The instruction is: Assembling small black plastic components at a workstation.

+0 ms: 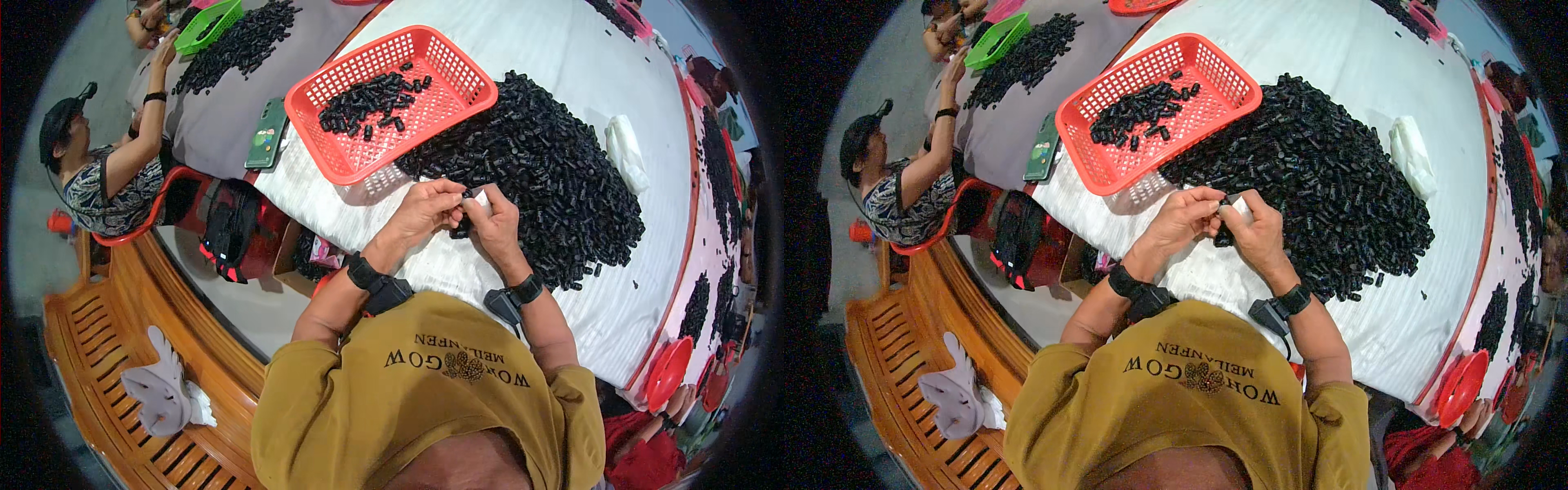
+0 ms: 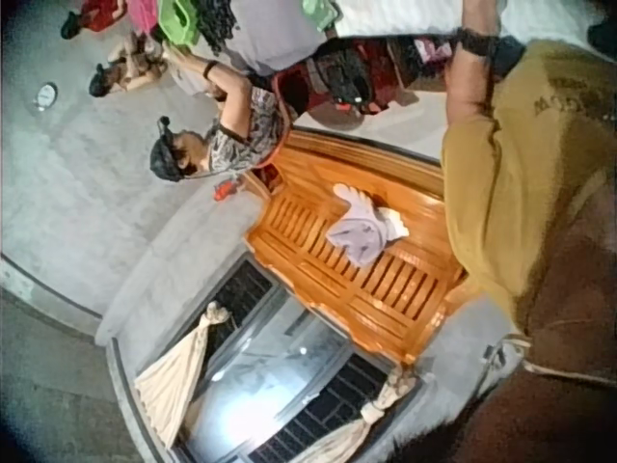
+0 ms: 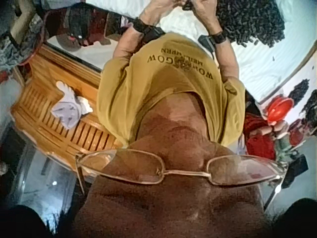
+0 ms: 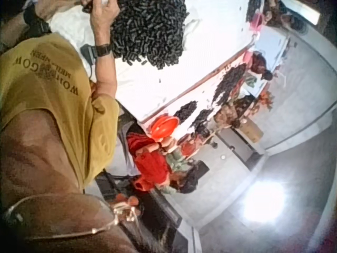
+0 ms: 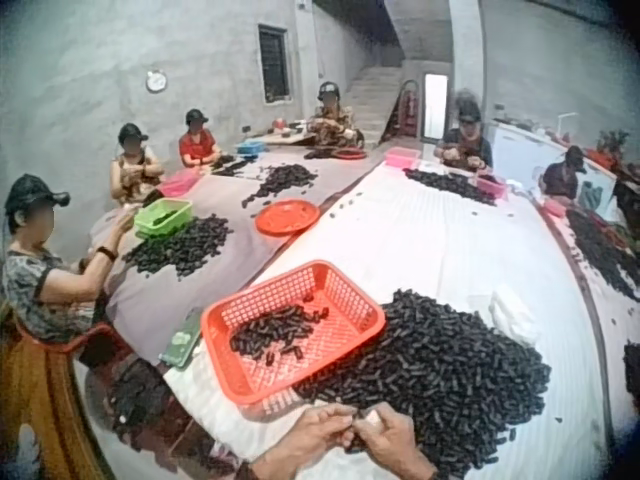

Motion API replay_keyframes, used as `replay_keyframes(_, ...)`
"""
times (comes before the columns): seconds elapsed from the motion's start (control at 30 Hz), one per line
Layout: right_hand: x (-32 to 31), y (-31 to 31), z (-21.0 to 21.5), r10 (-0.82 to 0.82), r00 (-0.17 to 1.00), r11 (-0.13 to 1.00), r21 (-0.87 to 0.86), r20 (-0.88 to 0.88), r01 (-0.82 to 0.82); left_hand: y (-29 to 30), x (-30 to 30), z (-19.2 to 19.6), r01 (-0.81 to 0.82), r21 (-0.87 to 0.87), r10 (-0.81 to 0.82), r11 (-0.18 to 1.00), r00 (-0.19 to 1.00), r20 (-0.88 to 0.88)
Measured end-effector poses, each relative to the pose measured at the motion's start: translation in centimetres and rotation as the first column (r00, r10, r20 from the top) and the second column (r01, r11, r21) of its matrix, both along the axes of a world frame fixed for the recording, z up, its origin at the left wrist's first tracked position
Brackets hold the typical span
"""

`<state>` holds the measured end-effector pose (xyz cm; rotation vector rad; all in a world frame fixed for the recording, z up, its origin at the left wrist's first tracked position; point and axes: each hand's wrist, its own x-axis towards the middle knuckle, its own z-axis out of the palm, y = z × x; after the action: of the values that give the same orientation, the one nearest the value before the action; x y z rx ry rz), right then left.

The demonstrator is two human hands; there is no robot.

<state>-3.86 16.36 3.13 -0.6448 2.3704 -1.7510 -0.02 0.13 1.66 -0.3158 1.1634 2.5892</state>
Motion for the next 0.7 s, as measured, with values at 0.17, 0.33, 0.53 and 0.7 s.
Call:
replay_keyframes(0.17, 0.0, -0.1, -0.4, -0.008, 1.000, 1.000, 0.022, 0.006, 0.008, -0.3, -0.2, -0.8, 0.006, 0.080, -0.005, 0.997, 1.000, -0.011)
replay_keyframes(0.33, -0.1, -0.2, -0.4, 0.007, 1.000, 0.999, 0.043, 0.010, -0.007, -0.5, -0.3, -1.1, 0.033, 0.045, -0.031, 0.998, 0.999, -0.039)
replay_keyframes(0.53, 0.0, -0.5, -0.8, -0.063, 0.998, 0.998, 0.009, -0.019, 0.063, -0.7, -0.4, -1.5, 0.054, -0.030, -0.056, 0.998, 0.997, -0.062)
replay_keyframes(0.7, -0.2, -0.6, -1.3, -0.158, 0.986, 0.987, 0.003, 0.048, 0.158, -0.8, -0.3, -2.0, 0.086, -0.015, -0.086, 0.996, 0.995, -0.053)
